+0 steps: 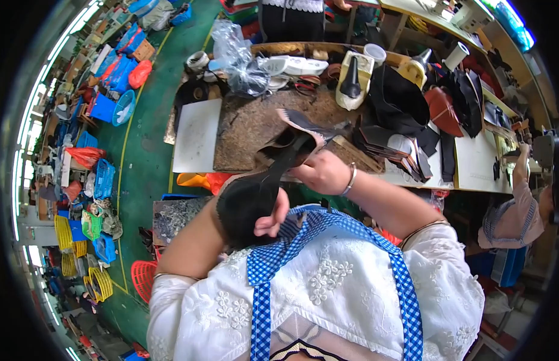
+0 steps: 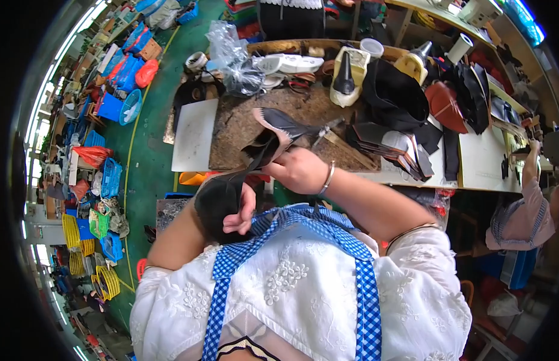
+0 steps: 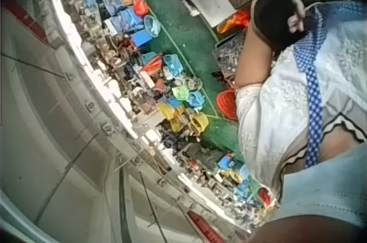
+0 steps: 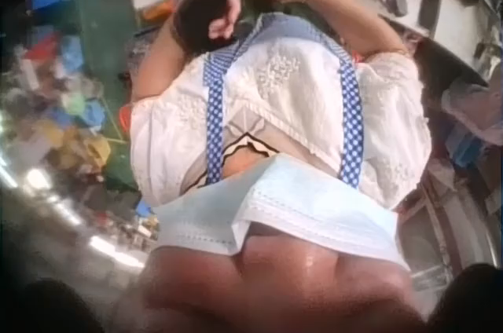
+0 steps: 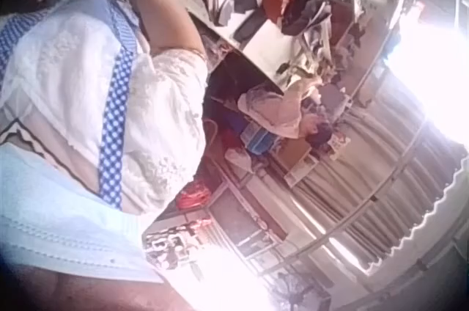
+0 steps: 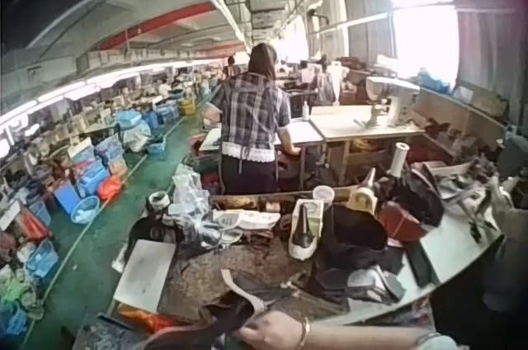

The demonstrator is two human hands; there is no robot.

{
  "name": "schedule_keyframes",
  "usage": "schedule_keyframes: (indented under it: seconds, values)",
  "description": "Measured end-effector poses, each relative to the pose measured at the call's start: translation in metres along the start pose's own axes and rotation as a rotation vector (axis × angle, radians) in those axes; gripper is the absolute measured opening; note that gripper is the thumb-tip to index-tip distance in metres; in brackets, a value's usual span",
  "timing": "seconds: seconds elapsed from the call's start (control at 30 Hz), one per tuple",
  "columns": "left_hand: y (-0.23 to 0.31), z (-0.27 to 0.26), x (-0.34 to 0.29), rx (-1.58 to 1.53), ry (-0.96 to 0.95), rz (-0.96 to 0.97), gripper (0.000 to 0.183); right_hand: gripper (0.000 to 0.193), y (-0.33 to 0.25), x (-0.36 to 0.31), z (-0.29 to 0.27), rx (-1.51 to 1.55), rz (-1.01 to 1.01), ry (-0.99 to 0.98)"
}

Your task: Trimming excess material from shoe components using scissors.

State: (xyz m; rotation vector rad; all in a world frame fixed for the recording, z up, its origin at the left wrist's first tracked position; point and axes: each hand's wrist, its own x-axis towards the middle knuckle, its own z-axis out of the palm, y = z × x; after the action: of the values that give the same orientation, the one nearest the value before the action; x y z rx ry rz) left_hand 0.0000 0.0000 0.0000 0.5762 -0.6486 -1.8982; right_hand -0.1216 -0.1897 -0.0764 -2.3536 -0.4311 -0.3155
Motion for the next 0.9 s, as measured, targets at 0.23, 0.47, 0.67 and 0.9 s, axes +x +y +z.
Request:
schedule_keyframes:
  seconds: [0.23,0.47,0.67,0.9]
  values:
    - [0.005,-0.041,-0.011,0.101,0.533,-0.846,0.049,0.04,0.003,-0.011,-0.024,0.119,0.012,-0.016]
    - [0.036,-0.043,0.012,0.143,0.562,0.164,0.039,0.052,-0.02,0.002,-0.032,-0.047,0.146,0.046]
    - [0.044,-0.06,0.023,0.884,0.708,0.437,0.049,0.064,-0.058,0.018,-0.045,-0.241,0.225,0.111]
    - [0.055,-0.054,-0.008,0.762,0.79,0.634,0.05,0.101,-0.046,-0.011,-0.02,1.096,0.438,0.626]
